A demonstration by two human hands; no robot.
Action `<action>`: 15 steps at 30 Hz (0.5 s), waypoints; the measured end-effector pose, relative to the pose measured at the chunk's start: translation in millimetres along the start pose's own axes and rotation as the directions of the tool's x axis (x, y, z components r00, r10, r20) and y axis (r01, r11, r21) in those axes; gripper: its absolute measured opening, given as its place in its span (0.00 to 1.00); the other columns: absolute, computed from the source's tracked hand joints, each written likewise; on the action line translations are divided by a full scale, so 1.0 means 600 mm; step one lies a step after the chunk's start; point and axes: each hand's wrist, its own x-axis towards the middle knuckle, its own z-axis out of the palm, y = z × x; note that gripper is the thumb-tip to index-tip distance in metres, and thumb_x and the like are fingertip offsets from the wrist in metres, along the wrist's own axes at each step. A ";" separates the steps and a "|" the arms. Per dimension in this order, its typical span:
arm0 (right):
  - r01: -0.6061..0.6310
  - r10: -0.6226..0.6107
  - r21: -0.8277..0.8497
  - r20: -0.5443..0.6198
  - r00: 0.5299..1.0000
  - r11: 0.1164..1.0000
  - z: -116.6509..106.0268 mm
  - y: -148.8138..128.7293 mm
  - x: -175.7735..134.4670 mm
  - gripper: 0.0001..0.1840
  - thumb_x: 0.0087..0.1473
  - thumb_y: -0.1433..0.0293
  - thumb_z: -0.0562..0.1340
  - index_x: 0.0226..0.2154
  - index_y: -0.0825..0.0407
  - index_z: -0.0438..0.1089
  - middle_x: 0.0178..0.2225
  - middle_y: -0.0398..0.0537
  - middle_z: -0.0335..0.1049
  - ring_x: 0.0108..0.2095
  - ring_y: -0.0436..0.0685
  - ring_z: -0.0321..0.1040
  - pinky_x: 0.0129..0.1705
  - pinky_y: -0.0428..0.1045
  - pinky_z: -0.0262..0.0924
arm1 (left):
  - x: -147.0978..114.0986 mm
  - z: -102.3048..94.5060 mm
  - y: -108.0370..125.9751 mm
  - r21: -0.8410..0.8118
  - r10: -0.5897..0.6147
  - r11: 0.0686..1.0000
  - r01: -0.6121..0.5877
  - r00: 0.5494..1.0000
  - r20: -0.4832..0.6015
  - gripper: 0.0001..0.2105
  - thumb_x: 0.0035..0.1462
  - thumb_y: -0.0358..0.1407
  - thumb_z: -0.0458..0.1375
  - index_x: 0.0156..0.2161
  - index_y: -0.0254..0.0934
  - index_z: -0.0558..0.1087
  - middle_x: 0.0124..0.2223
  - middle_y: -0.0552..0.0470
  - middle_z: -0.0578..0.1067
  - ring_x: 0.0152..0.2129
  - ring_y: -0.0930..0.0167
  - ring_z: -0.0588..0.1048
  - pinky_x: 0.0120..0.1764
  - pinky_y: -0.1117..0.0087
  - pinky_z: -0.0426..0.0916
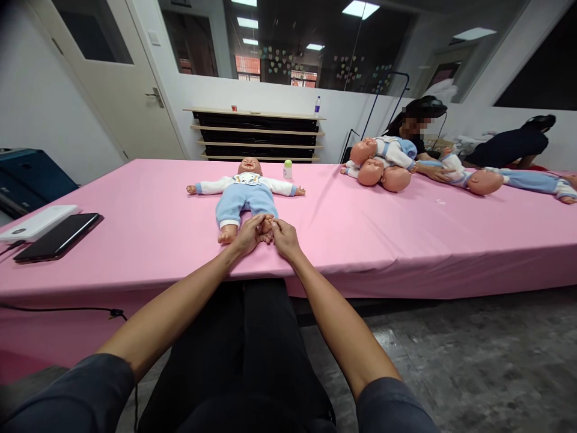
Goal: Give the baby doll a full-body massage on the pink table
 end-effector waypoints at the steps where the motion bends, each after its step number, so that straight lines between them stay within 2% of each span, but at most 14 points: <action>1: 0.023 -0.023 -0.018 0.005 1.000 1.000 -0.001 -0.002 0.000 0.18 0.59 0.57 0.56 0.43 0.52 0.72 0.34 0.46 0.74 0.31 0.53 0.69 0.34 0.47 0.64 | 0.000 -0.001 0.000 -0.007 -0.001 1.000 0.001 1.000 -0.006 0.19 0.58 0.47 0.55 0.48 0.35 0.68 0.32 0.50 0.73 0.20 0.74 0.73 0.20 0.73 0.71; 4: 0.053 -0.052 -0.059 0.014 0.999 0.997 -0.002 -0.005 -0.001 0.19 0.54 0.61 0.62 0.47 0.51 0.71 0.40 0.46 0.75 0.37 0.55 0.70 0.41 0.49 0.65 | -0.001 -0.002 0.002 -0.018 0.015 1.000 -0.016 0.999 -0.036 0.19 0.57 0.46 0.58 0.48 0.36 0.69 0.35 0.49 0.73 0.24 0.74 0.74 0.21 0.74 0.71; 8: 0.054 -0.053 -0.035 0.022 0.998 0.998 -0.002 -0.005 -0.001 0.19 0.57 0.60 0.59 0.47 0.52 0.73 0.42 0.47 0.75 0.40 0.57 0.71 0.44 0.51 0.65 | -0.008 0.002 0.008 -0.014 0.025 1.000 -0.026 0.998 -0.049 0.17 0.56 0.44 0.59 0.47 0.36 0.70 0.34 0.49 0.73 0.24 0.74 0.74 0.21 0.74 0.72; 12: 0.075 -0.075 0.005 0.035 0.997 0.997 0.000 -0.006 -0.001 0.19 0.59 0.60 0.57 0.47 0.51 0.73 0.41 0.46 0.76 0.39 0.57 0.71 0.43 0.50 0.65 | -0.013 0.009 0.015 -0.005 0.018 1.000 -0.018 0.998 -0.055 0.15 0.58 0.42 0.57 0.47 0.36 0.71 0.33 0.50 0.73 0.23 0.74 0.74 0.21 0.73 0.72; 15: 0.069 -0.070 0.039 0.047 0.996 0.997 0.000 -0.008 -0.001 0.20 0.59 0.59 0.56 0.47 0.51 0.73 0.38 0.45 0.75 0.34 0.55 0.70 0.38 0.49 0.65 | -0.013 0.012 0.017 0.012 0.015 1.000 -0.014 0.998 -0.056 0.15 0.58 0.43 0.56 0.47 0.37 0.70 0.32 0.51 0.73 0.21 0.74 0.74 0.21 0.72 0.73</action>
